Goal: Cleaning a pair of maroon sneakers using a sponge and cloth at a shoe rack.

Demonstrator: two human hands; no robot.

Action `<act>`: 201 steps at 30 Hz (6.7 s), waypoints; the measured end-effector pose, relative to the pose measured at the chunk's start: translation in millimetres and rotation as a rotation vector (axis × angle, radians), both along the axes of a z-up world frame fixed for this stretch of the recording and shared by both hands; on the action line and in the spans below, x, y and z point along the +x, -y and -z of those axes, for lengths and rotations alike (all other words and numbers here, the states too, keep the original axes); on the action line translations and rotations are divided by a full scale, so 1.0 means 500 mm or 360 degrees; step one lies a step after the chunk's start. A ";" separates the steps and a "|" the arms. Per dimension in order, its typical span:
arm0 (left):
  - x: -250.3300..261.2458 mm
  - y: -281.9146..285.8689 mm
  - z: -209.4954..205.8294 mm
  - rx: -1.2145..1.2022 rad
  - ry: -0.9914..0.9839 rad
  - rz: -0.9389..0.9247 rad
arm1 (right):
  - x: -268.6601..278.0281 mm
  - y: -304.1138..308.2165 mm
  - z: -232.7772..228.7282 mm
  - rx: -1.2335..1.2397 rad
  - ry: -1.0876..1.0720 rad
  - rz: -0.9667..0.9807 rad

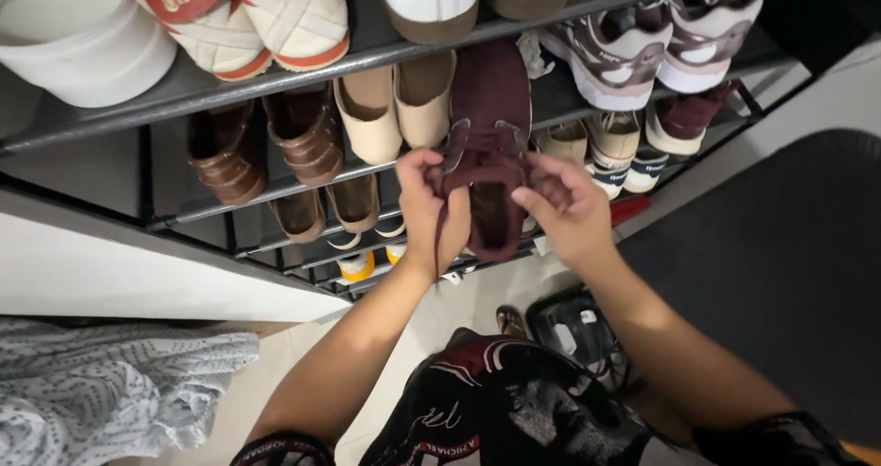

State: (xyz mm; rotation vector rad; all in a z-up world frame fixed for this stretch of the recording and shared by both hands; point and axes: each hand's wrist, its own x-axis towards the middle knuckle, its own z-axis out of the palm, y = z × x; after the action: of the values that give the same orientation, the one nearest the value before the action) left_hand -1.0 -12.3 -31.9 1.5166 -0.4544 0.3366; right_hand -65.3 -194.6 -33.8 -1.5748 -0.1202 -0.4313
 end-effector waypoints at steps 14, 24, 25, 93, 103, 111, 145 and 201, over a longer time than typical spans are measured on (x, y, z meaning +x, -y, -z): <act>-0.026 0.088 0.000 0.0022 -0.0025 -0.0226 | 0.120 0.169 -0.166 0.0488 0.0005 -0.1061; -0.054 0.095 -0.053 0.0221 -0.0151 -0.0361 | 0.283 0.058 -0.253 0.0057 -0.0831 -0.1583; -0.054 0.094 -0.054 0.0234 -0.0181 -0.0359 | 0.291 0.057 -0.252 -0.0105 -0.0776 -0.1689; -0.051 0.036 -0.215 0.0846 -0.0155 0.0024 | 0.218 0.092 -0.167 -0.0380 -0.0438 -0.0929; 0.073 0.084 -0.285 -0.0154 -0.0171 0.0638 | 0.229 0.099 -0.115 0.0004 -0.0376 -0.1112; 0.112 -0.041 -0.205 0.0379 -0.0194 -0.0476 | 0.259 0.117 -0.179 0.0373 -0.0545 -0.1069; 0.160 0.149 -0.228 0.0561 -0.0335 0.0173 | 0.271 0.089 -0.199 0.0426 -0.0011 -0.0039; 0.172 0.139 -0.202 0.0776 -0.0325 0.0442 | 0.166 0.306 -0.225 -0.1033 -0.0495 -0.0322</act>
State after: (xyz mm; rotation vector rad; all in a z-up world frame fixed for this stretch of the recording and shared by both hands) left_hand 84.9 -81.9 69.2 1.9064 -0.6035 -0.1608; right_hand 17.6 -347.6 78.6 -2.2207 -0.1904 0.0302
